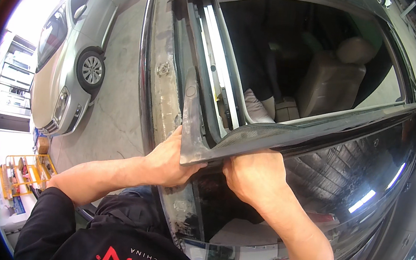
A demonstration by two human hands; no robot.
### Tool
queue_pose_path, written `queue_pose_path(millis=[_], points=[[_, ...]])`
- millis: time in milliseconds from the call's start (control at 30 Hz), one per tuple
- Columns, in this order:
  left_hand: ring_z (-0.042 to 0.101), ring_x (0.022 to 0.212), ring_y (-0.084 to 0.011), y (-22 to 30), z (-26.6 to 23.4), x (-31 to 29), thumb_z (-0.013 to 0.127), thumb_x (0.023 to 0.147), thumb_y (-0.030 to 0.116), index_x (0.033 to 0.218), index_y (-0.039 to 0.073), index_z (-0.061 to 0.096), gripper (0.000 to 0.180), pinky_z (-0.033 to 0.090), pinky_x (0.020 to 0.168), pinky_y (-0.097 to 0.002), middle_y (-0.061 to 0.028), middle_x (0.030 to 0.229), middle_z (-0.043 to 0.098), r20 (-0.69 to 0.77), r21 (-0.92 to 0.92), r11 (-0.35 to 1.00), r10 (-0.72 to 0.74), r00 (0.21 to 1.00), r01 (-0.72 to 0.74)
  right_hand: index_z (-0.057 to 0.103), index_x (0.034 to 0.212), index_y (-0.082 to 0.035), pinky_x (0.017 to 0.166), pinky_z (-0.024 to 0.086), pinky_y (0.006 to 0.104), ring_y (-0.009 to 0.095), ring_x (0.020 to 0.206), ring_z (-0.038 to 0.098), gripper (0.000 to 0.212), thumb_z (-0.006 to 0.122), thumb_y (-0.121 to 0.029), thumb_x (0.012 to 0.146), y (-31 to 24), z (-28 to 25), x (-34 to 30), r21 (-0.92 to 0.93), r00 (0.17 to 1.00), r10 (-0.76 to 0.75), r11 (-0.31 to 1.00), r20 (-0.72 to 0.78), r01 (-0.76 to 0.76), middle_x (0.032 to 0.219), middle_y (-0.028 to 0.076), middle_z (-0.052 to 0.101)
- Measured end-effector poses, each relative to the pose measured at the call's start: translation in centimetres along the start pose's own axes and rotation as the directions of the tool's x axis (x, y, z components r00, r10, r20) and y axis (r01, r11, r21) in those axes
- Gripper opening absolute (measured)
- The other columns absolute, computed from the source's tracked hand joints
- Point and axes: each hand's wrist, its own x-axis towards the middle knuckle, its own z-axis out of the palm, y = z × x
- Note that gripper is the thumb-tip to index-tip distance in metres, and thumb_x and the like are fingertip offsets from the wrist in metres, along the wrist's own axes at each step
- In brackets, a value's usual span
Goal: The person installs a long rubber weather stripping along the upper edge of a car door frame. They align and press the strip into place by hand, working from one side to the other while another person assists from the opposite side.
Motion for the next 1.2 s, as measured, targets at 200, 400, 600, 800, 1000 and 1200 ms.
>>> queue_pose_path(millis=[200,400,600,800,1000,1200], points=[[0.057,0.099,-0.0396,0.2,0.2,0.0,0.065,0.083,0.007,0.11,0.005,0.065,0.028,0.045,0.09,-0.0475,-0.0169,0.099,0.065,-0.041,0.01,1.0,0.003,0.999,-0.003,0.066,0.081,-0.005,0.055,0.052,0.0429,0.033,0.064,0.064,0.011,0.067,-0.015,0.077,-0.6,0.1,0.0,0.0,0.998,0.055,0.998,0.007,-0.055,0.074,0.013,0.064],[0.058,0.094,-0.0399,1.1,-0.4,0.6,0.063,0.081,0.007,0.103,0.003,0.065,0.022,0.044,0.091,-0.0481,-0.0172,0.095,0.064,0.016,0.036,0.999,-0.027,1.0,0.027,0.068,0.082,-0.006,0.055,0.053,0.0432,0.033,0.064,0.066,0.013,0.067,-0.019,0.078,-0.4,-0.1,-0.3,0.051,0.995,0.098,0.994,0.026,-0.099,0.074,0.013,0.066],[0.057,0.083,-0.0414,2.4,0.2,0.1,0.061,0.08,0.005,0.096,0.0,0.062,0.017,0.043,0.082,-0.0509,-0.018,0.09,0.062,-0.008,0.081,0.992,-0.095,0.995,0.096,0.069,0.086,-0.008,0.057,0.055,0.0445,0.033,0.067,0.068,0.019,0.069,-0.026,0.08,-0.4,-0.1,-1.2,0.079,0.965,0.162,0.98,0.204,-0.181,0.075,0.013,0.068],[0.057,0.088,-0.0481,3.1,-0.1,0.9,0.058,0.087,0.007,0.109,0.0,0.06,0.023,0.043,0.082,-0.0545,-0.0236,0.094,0.062,0.052,0.049,0.985,-0.167,0.985,0.164,0.069,0.073,-0.007,0.06,0.055,0.0458,0.034,0.066,0.069,0.02,0.063,-0.024,0.08,-0.5,0.1,-1.5,0.071,0.968,0.193,0.976,0.158,-0.206,0.07,0.016,0.068],[0.058,0.094,-0.0481,2.7,-0.7,1.1,0.06,0.088,0.009,0.108,-0.002,0.06,0.023,0.046,0.085,-0.0526,-0.0248,0.1,0.063,0.146,0.01,0.99,-0.139,0.98,0.139,0.072,0.072,-0.004,0.082,0.052,0.043,0.032,0.075,0.07,0.016,0.066,-0.019,0.075,-1.1,0.5,-1.6,0.032,0.966,0.223,0.973,0.132,-0.229,0.076,0.017,0.071],[0.057,0.102,-0.0464,2.8,-1.6,1.3,0.059,0.087,0.011,0.112,0.0,0.06,0.027,0.044,0.093,-0.0519,-0.023,0.105,0.064,0.273,-0.006,0.984,-0.17,0.947,0.178,0.072,0.079,-0.003,0.091,0.048,0.043,0.032,0.084,0.068,0.017,0.068,-0.018,0.072,-0.8,1.8,-2.0,0.061,0.974,0.206,0.978,-0.094,-0.2,0.082,0.018,0.07]])
